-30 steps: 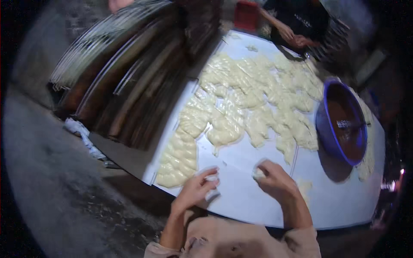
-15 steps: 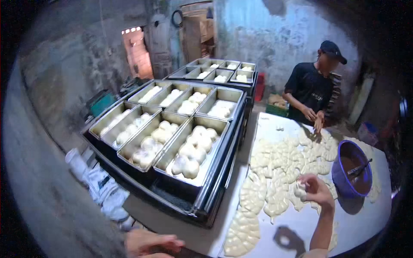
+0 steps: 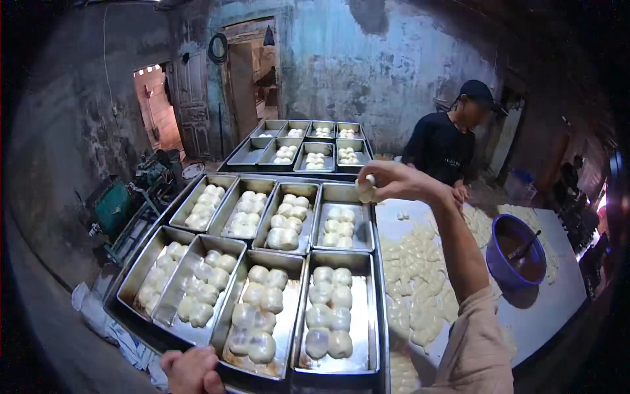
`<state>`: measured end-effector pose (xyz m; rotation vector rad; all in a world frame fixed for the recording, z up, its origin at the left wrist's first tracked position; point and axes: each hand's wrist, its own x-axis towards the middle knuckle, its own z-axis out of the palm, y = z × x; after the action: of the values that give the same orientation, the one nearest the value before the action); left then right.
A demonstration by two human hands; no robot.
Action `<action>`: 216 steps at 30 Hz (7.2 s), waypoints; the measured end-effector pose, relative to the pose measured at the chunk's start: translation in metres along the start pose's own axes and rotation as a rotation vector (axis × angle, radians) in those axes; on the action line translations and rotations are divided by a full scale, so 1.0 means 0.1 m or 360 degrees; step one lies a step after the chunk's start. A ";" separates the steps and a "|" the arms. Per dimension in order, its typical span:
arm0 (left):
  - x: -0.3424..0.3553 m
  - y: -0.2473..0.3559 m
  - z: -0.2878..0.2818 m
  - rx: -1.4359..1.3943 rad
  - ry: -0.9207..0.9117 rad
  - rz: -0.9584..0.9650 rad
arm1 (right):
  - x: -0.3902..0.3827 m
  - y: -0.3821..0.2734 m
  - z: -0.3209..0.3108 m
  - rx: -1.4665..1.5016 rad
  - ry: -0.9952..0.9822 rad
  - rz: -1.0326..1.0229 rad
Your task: The person shapes dough pieces by hand, adding filling and pinching them closed into rolls. They place the filled dough portions into metal baking pans, carry the stack of pans across the room, set them down, and return to fill and shape more dough pieces.
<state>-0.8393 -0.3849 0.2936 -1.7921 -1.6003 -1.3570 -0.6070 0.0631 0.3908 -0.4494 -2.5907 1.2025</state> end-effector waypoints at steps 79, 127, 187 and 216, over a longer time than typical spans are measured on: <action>-0.54 -2.13 -1.33 -0.1567 0.0312 -0.1480 | -2.02 -0.82 3.44 0.1070 0.1809 0.0662; 0.60 -5.43 -1.47 -0.2698 -0.1265 -0.1465 | -0.12 -2.83 4.96 -0.0077 0.1474 0.0985; -1.16 -8.86 -3.23 -0.0220 0.0251 -0.2620 | 7.56 0.14 6.78 0.1539 -0.0210 -0.0294; 2.28 -13.78 2.27 0.0173 -0.0853 -0.2472 | 10.02 5.19 2.53 0.1299 0.0745 0.0688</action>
<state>-2.0282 0.3034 -0.0455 -0.5778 -3.5581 -1.1105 -1.5298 0.5835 -0.0743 -0.9677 -1.4777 1.8661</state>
